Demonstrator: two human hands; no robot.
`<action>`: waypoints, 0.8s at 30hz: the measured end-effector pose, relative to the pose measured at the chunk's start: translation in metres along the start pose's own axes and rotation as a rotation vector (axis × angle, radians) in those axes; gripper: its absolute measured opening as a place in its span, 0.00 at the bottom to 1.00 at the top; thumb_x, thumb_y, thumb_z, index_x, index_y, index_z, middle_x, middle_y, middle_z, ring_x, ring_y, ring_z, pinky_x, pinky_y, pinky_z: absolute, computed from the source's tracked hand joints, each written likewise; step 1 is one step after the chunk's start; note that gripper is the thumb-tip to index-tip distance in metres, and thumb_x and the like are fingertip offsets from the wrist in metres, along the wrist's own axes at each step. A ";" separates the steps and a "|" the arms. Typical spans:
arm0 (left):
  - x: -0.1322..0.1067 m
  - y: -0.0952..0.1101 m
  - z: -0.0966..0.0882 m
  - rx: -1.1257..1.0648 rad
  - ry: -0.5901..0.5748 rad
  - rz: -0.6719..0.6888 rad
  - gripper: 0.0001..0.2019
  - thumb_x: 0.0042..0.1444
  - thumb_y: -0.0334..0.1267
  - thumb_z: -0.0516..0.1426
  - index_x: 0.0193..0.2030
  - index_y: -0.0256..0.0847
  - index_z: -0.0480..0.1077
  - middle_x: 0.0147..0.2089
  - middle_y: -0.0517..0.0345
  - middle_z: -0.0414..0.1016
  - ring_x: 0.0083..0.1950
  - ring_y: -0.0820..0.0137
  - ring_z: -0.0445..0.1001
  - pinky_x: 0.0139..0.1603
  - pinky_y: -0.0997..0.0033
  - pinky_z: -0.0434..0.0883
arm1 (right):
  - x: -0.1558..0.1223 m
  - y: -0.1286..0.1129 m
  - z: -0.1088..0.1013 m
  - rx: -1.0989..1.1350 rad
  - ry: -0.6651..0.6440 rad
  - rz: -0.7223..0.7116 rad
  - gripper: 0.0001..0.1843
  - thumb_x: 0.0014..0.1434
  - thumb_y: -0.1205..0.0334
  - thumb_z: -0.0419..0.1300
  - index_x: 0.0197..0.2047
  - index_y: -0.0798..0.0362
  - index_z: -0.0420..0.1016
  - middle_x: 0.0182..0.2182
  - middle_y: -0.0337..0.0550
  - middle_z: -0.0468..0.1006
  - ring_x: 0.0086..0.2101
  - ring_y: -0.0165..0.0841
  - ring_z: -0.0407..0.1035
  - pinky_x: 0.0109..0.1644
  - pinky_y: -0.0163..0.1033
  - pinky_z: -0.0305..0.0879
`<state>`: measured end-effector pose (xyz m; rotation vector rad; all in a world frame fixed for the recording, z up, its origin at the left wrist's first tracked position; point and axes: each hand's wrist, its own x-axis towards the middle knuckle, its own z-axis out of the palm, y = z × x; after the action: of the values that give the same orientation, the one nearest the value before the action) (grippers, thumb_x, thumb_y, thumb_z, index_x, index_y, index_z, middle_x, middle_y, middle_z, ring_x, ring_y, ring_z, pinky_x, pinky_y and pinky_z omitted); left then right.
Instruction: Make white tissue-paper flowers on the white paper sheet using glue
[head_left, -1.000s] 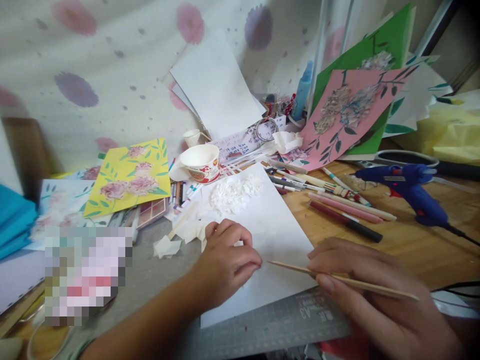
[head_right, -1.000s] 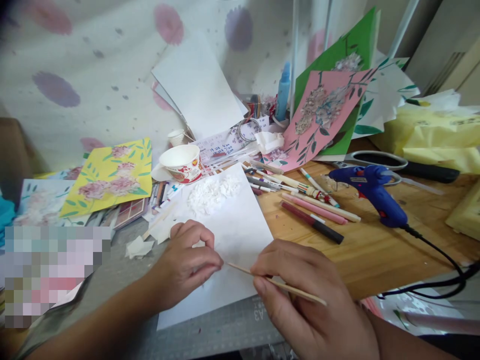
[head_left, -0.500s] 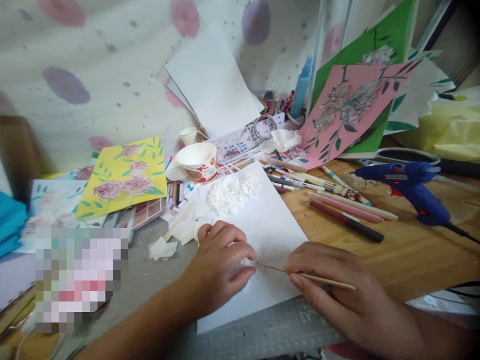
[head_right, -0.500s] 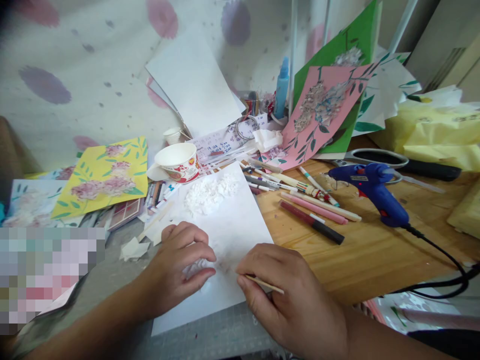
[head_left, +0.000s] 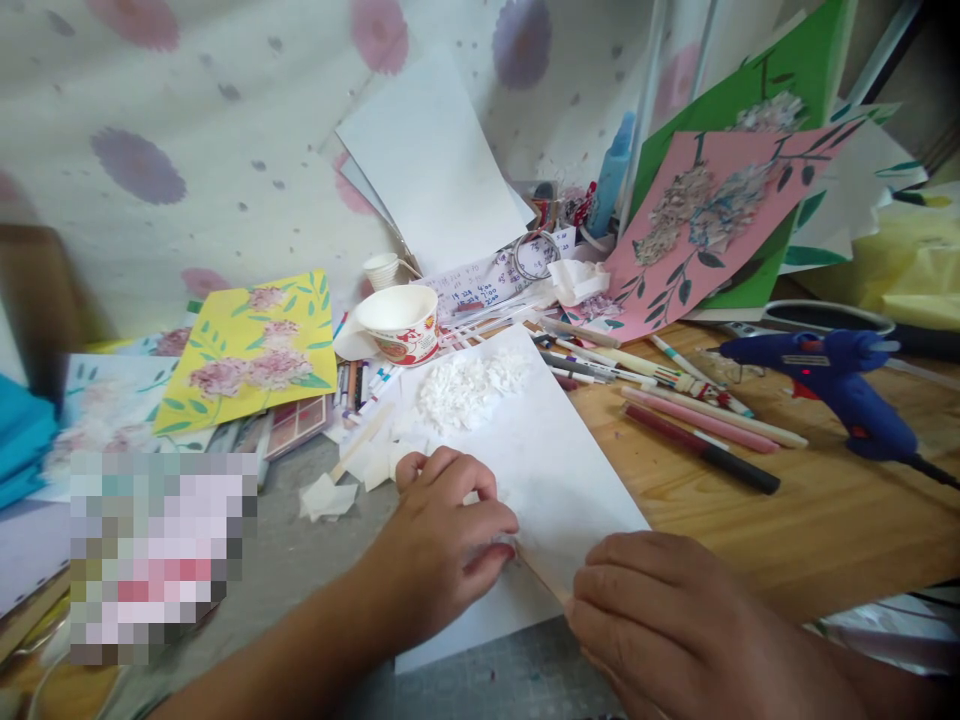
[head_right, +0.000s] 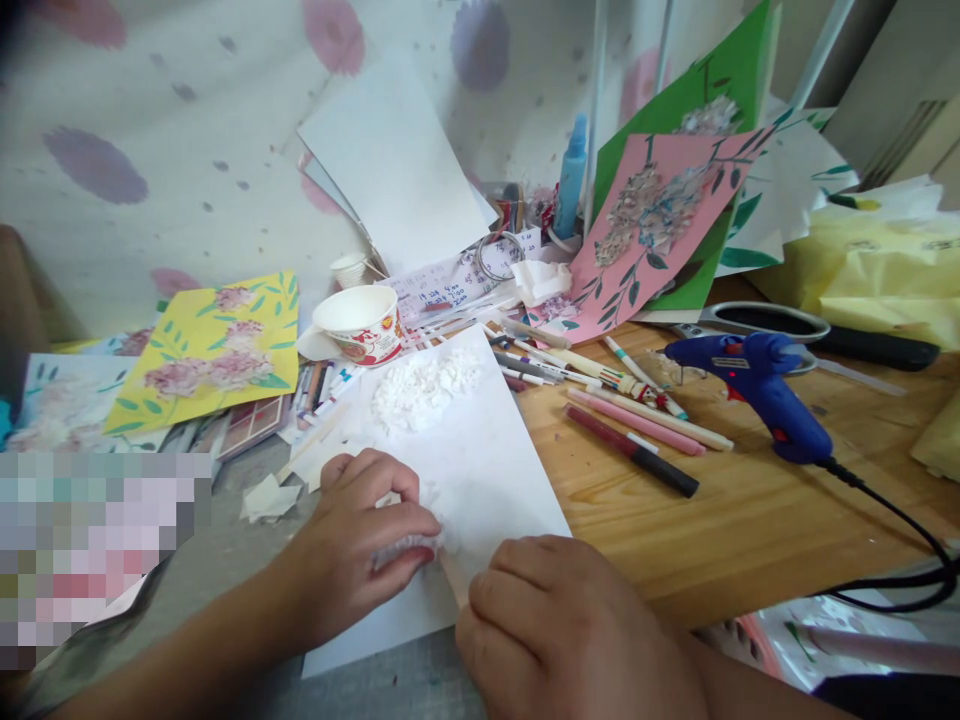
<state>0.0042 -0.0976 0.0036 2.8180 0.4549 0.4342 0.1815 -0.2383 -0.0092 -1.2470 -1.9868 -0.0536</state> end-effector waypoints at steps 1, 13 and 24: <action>0.000 0.000 0.000 0.003 -0.005 0.013 0.08 0.52 0.27 0.58 0.33 0.45 0.74 0.37 0.59 0.68 0.42 0.66 0.63 0.42 0.60 0.49 | 0.000 0.001 -0.001 0.002 -0.007 -0.002 0.18 0.65 0.73 0.47 0.31 0.53 0.75 0.19 0.40 0.73 0.26 0.32 0.71 0.34 0.35 0.71; -0.003 -0.002 -0.001 0.068 -0.013 0.126 0.08 0.56 0.28 0.56 0.28 0.42 0.72 0.38 0.58 0.69 0.41 0.65 0.62 0.42 0.58 0.49 | -0.005 0.009 -0.009 0.180 0.064 0.094 0.11 0.60 0.74 0.52 0.38 0.54 0.74 0.28 0.42 0.75 0.28 0.31 0.70 0.33 0.36 0.69; -0.005 -0.001 -0.005 0.053 -0.089 0.127 0.08 0.56 0.27 0.56 0.36 0.44 0.73 0.40 0.57 0.69 0.42 0.64 0.62 0.43 0.57 0.49 | -0.002 0.006 0.003 0.077 0.152 0.043 0.18 0.62 0.71 0.48 0.23 0.52 0.68 0.18 0.39 0.68 0.24 0.32 0.69 0.32 0.36 0.71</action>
<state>-0.0020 -0.0977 0.0063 2.9139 0.2740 0.3237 0.1848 -0.2355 -0.0141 -1.2003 -1.8140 -0.0490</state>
